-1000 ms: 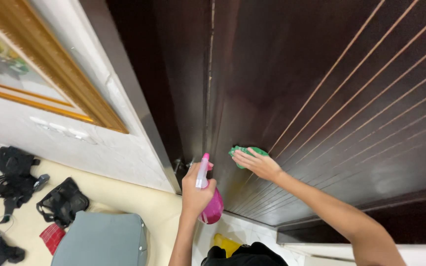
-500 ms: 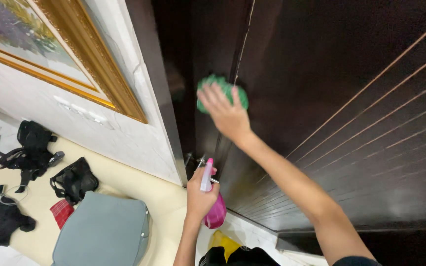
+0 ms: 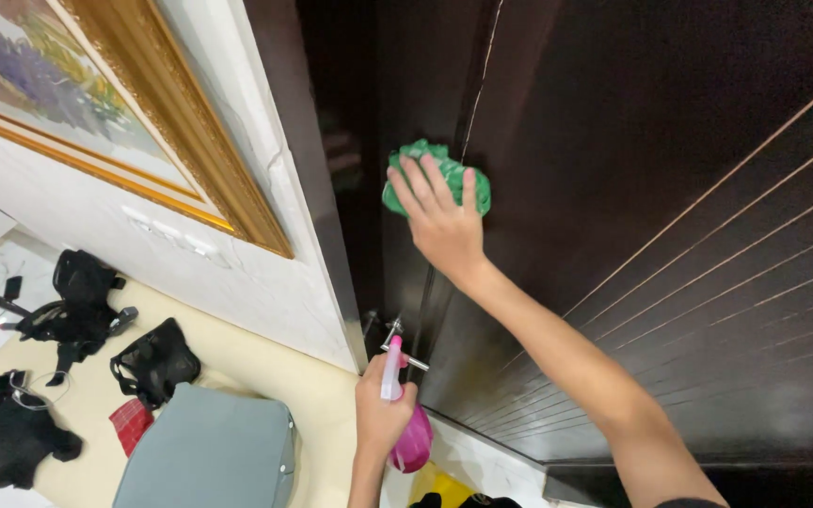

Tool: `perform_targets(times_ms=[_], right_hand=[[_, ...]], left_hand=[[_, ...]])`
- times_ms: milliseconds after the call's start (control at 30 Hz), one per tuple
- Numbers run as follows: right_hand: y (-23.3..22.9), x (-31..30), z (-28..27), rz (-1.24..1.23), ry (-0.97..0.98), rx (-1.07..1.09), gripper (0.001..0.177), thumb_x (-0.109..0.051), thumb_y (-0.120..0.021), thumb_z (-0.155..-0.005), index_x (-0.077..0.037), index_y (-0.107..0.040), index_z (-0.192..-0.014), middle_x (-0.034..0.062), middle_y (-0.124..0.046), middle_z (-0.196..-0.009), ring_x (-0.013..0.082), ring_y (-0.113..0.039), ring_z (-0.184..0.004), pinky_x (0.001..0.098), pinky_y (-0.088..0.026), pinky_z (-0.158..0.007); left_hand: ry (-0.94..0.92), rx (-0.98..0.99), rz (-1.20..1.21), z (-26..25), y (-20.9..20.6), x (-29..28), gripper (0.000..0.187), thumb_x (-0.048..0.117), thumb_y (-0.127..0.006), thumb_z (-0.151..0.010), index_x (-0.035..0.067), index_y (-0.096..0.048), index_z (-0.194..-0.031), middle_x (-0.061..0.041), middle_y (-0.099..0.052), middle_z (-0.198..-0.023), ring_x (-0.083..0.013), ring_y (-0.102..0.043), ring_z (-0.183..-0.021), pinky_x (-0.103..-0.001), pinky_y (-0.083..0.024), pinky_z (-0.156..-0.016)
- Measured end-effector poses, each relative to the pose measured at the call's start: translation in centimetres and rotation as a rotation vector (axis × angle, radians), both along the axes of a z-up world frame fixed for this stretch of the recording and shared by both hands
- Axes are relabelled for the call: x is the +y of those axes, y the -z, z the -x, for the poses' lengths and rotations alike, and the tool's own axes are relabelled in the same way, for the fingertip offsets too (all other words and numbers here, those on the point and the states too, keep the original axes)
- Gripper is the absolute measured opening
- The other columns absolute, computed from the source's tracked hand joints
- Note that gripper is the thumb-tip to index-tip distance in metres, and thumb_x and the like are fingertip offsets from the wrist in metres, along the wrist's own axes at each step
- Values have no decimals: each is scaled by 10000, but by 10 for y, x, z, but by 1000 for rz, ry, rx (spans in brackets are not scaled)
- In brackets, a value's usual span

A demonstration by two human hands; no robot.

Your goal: The person cleans various surfaces in a room using a spray bottle and a green cloth. They wipe down wooden chairs, a red bag, a yellow stool, and a dark wooden door, spraying the cleaning solution onto the surfaces before wiping them.

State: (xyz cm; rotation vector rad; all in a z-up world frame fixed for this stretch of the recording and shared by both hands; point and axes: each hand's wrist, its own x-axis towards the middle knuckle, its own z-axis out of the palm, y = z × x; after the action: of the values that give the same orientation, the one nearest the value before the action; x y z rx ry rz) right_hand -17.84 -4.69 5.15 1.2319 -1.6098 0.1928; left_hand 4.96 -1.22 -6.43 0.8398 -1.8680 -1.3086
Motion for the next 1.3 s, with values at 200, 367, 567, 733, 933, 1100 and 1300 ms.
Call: perform_targets(times_ms=[200, 367, 567, 733, 933, 1100, 1300], right_hand=[[176, 13, 24, -610, -72, 145, 603, -244, -548, -916, -106, -487, -1500, 62, -404, -1627, 217, -306, -1530, 439, -224, -1241], [134, 21, 33, -605, -167, 134, 567, -267, -551, -935, -110, -497, -1477, 66, -431, -1603, 201, -323, -1520, 438, -247, -1251], [-117, 2, 6, 5, -60, 75, 604, -148, -634, -972, -176, -536, -1567, 49, -417, -1643, 225, -323, -1565, 629, -262, -1227], [-81, -8, 2, -27, -96, 12, 633, -202, -623, -967, -134, -497, -1584, 80, -389, -1660, 264, -288, -1568, 649, -240, -1222], [123, 19, 23, -609, -72, 186, 616, -254, -537, -914, -106, -482, -1509, 81, -382, -1632, 235, -277, -1543, 456, -230, -1244], [58, 18, 27, -594, -157, 130, 596, -221, -543, -896, -135, -496, -1484, 65, -420, -1598, 213, -312, -1518, 474, -252, -1230], [-148, -10, 8, 31, -113, 71, 565, -154, -640, -970, -93, -551, -1525, 86, -453, -1625, 244, -332, -1568, 652, -241, -1233]], left_hand=[[-14, 26, 17, 3, -2, 3, 333, 0, -662, -668, 22, -701, -999, -153, -710, -884, -321, -706, -769, -373, -565, -726], [23, 24, 3, -2, -18, 2, 367, 2, -668, -677, 27, -695, -1043, -138, -727, -906, -308, -717, -778, -359, -562, -719], [18, 24, 0, 8, -24, 7, 359, 8, -671, -693, 35, -707, -1049, -125, -734, -919, -291, -721, -782, -352, -562, -727], [26, 97, 82, 16, -13, 7, 338, 9, -690, -701, 35, -707, -1038, -128, -737, -944, -286, -732, -833, -342, -563, -757], [26, 91, -1, 9, -16, 4, 344, 9, -685, -698, 47, -697, -1040, -119, -734, -938, -277, -733, -794, -345, -567, -732], [37, 43, 49, 2, -16, 2, 381, 6, -692, -689, 53, -699, -1068, -117, -725, -945, -275, -714, -796, -350, -561, -713], [21, 3, -92, 17, -14, 4, 335, 8, -686, -713, 52, -706, -1045, -119, -730, -913, -299, -711, -722, -369, -558, -692]])
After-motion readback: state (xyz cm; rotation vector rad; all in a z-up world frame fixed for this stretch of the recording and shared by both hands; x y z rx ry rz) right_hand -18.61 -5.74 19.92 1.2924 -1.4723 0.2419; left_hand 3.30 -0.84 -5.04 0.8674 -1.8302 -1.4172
